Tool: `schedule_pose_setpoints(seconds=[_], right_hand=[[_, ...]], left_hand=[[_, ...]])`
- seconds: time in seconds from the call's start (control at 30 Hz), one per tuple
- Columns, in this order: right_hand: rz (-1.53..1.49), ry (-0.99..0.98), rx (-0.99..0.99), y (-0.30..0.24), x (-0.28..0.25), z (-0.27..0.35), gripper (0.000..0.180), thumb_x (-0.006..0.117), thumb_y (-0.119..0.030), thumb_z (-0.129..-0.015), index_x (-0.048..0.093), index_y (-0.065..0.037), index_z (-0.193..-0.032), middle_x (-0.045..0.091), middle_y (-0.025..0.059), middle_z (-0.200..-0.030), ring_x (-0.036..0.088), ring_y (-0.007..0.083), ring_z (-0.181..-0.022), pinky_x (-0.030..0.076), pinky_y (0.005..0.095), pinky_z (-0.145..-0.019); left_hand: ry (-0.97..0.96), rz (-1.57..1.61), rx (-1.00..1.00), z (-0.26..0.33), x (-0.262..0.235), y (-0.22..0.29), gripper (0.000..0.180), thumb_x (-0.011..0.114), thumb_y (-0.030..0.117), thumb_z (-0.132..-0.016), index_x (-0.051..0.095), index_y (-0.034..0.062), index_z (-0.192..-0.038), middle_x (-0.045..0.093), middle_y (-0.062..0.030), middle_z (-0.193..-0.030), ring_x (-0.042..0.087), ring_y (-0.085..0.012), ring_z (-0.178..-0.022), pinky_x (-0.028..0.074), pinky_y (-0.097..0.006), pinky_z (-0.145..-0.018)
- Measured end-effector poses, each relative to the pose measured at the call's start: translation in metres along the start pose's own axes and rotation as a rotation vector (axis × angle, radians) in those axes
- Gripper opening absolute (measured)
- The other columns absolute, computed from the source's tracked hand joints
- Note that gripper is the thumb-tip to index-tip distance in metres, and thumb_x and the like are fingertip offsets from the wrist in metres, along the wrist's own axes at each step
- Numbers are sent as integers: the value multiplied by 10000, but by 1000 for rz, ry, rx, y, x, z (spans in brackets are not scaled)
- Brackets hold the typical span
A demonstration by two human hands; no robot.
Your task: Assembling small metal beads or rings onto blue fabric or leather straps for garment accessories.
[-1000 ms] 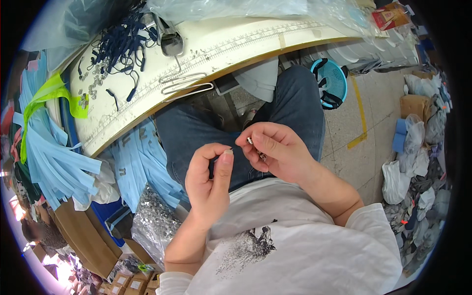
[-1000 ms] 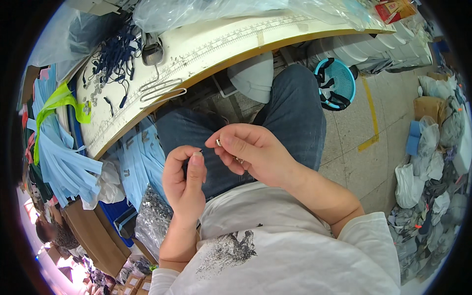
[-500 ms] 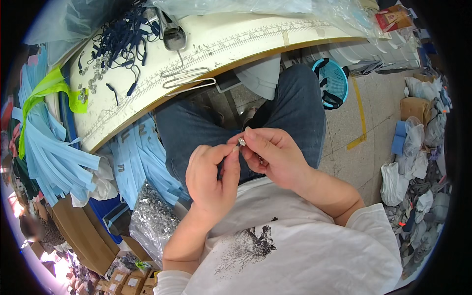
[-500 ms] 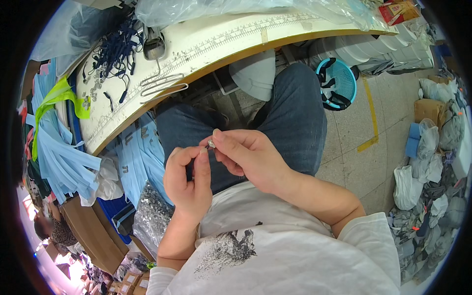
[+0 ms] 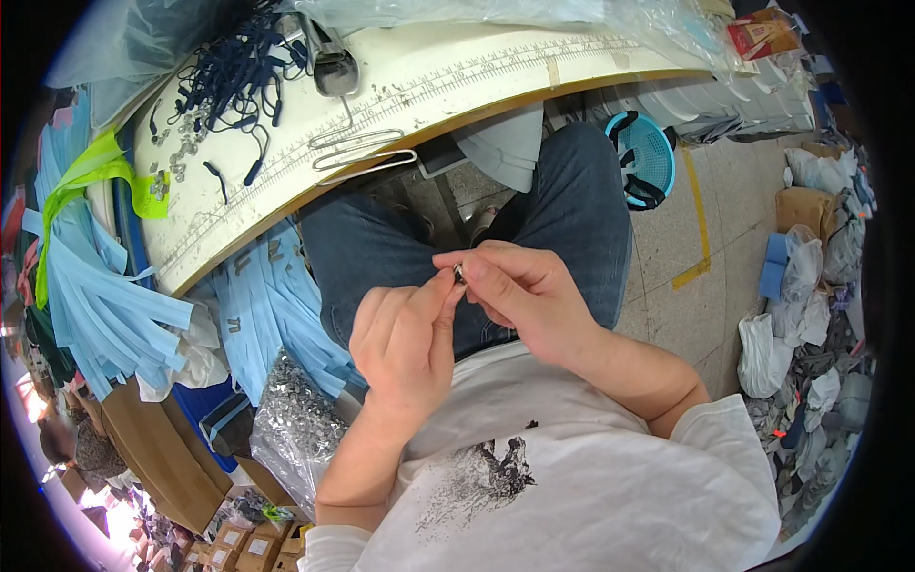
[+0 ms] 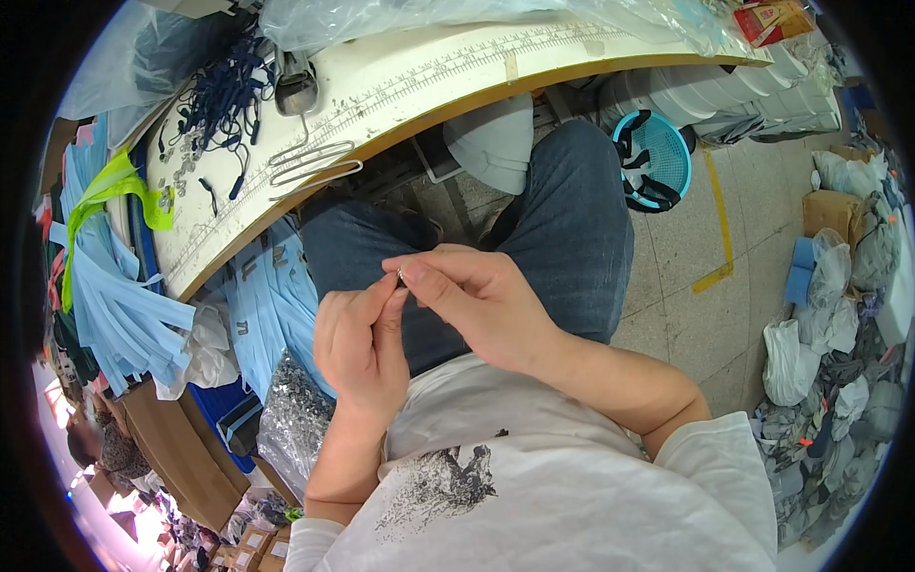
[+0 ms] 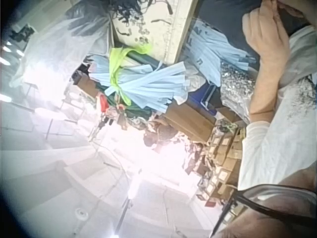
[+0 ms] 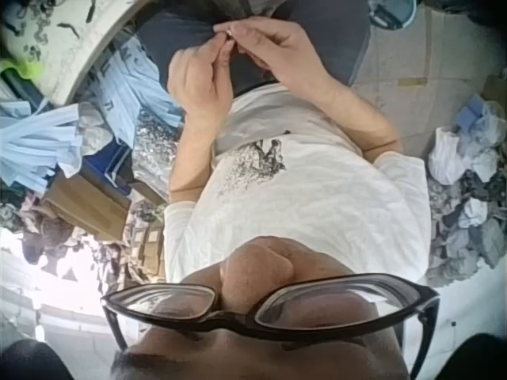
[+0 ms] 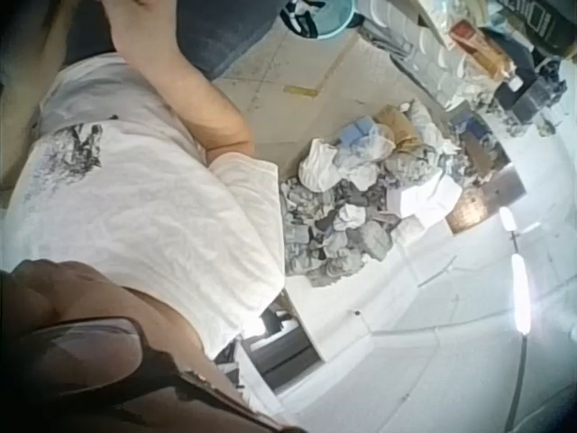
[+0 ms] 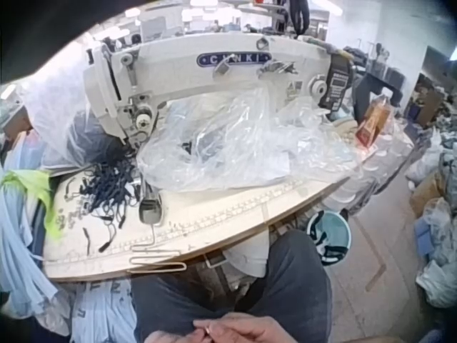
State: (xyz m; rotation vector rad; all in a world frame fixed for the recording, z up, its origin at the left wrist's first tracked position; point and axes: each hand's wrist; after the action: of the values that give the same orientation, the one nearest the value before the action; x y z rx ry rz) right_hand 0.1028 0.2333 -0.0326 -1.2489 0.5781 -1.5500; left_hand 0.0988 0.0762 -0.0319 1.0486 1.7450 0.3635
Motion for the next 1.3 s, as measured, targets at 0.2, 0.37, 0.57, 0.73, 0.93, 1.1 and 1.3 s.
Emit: schedule_pose_setpoints(seconds=[0.2,0.37,0.57,0.73,0.93,1.1,1.3], right_hand=[[84,-81,144,-2,-13,-2,267,539,-209,-995,669,22,-1030,622,29,-892,564,80,-828,462,224,-729],[160,-130,57,-7,-13,-5,261,530,-199,-994,661,26,-1019,614,46,-889,572,98,-835,468,236,-744],[259,-47,64,-6,-14,-4,269,537,-213,-989,657,28,-988,625,61,-819,589,106,-752,481,248,-679],[482,0,-232,3,-14,-6,241,538,-197,-989,652,11,-947,598,33,-775,546,76,-679,444,225,-598],[305,3,-67,-5,-17,-4,201,544,-190,-991,637,-16,-953,573,-12,-767,486,35,-654,396,191,-559],[36,-111,83,-7,-21,-2,179,560,-182,-987,615,-12,-982,570,-33,-793,487,20,-690,402,181,-590],[39,-184,-33,-6,-18,-3,199,553,-209,-991,590,-19,-947,522,-37,-764,438,22,-657,349,181,-545]], left_hand=[[24,-74,106,-3,-5,-7,226,766,2,-718,684,6,-928,630,-69,-711,543,-212,-594,419,-295,-554],[-65,-75,91,-3,-5,-8,259,774,1,-670,702,13,-918,625,-67,-683,546,-213,-586,427,-300,-555],[-80,-63,84,-4,1,-8,257,775,-8,-681,684,11,-921,643,-84,-738,564,-225,-595,431,-303,-555],[-68,35,52,-1,3,-7,252,760,-30,-685,641,10,-904,663,-100,-809,594,-236,-630,470,-309,-573],[39,207,26,4,6,-12,285,766,-50,-647,583,17,-855,677,-127,-862,617,-208,-632,504,-276,-572],[27,477,-160,12,6,-14,320,752,-76,-648,594,-5,-917,672,-125,-848,582,-144,-613,485,-226,-562],[-141,370,-182,-5,-5,-9,265,764,-66,-667,669,-8,-908,649,-91,-788,561,-131,-599,465,-216,-539]])
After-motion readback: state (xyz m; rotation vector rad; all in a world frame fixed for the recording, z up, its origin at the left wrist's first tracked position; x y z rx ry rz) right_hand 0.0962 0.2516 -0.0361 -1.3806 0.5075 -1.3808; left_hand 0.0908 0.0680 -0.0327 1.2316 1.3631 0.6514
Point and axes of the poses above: each hand's wrist, its own z-axis away from the middle knuckle, its own x-axis out of the palm, y = z × x
